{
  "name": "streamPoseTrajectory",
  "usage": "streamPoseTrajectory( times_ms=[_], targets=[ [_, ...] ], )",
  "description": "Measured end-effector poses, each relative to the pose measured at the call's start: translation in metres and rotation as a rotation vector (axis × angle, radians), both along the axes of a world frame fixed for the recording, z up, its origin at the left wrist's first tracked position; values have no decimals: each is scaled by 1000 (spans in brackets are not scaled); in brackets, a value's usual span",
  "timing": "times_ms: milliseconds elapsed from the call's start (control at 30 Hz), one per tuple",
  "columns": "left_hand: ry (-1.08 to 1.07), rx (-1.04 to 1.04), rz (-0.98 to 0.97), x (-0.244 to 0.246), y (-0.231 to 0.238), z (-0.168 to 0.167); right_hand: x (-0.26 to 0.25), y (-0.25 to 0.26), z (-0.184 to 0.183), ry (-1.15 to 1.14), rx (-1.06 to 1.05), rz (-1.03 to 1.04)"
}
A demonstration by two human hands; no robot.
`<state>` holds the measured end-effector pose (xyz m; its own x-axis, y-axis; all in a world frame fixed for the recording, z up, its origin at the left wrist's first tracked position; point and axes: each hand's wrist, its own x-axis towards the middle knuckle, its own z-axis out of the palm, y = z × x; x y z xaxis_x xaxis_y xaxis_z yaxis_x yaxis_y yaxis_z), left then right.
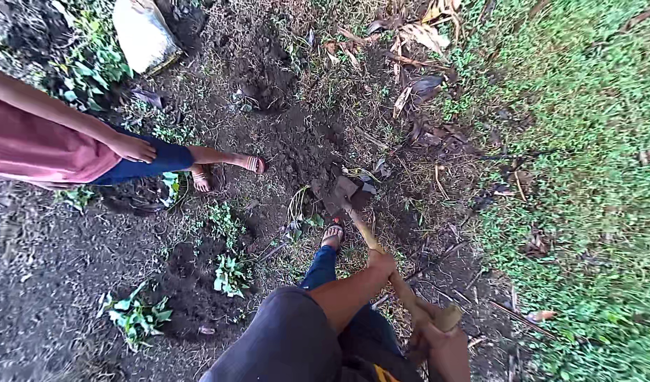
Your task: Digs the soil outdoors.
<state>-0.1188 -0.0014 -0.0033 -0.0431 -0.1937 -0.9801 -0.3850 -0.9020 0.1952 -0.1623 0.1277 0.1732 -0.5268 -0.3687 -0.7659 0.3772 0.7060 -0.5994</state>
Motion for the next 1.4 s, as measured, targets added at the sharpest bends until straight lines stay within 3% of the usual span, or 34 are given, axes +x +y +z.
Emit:
streamPoseTrajectory(
  times_ms=[233, 467, 633, 867, 1067, 1333, 1400],
  targets=[
    [37, -23, 373, -7, 76, -31, -43, 78, -8, -163, -146, -141],
    [-118, -62, 187, -32, 190, -27, -62, 181, -12, -275, -156, -313],
    [-155, -11, 201, -36, 222, -45, -61, 202, -21, -318, -154, -400],
    [-26, 42, 383, -23, 199, -54, -41, 151, -29, -406, -151, -437],
    [-70, 56, 342, -11, 140, -41, -25, 81, -16, -440, -159, -492],
    [-139, 117, 231, -1, 87, -87, -15, 18, -47, -379, 19, -443],
    [-171, 97, 200, -12, 64, -110, -27, -1, -73, -369, 10, -409]
  ],
)
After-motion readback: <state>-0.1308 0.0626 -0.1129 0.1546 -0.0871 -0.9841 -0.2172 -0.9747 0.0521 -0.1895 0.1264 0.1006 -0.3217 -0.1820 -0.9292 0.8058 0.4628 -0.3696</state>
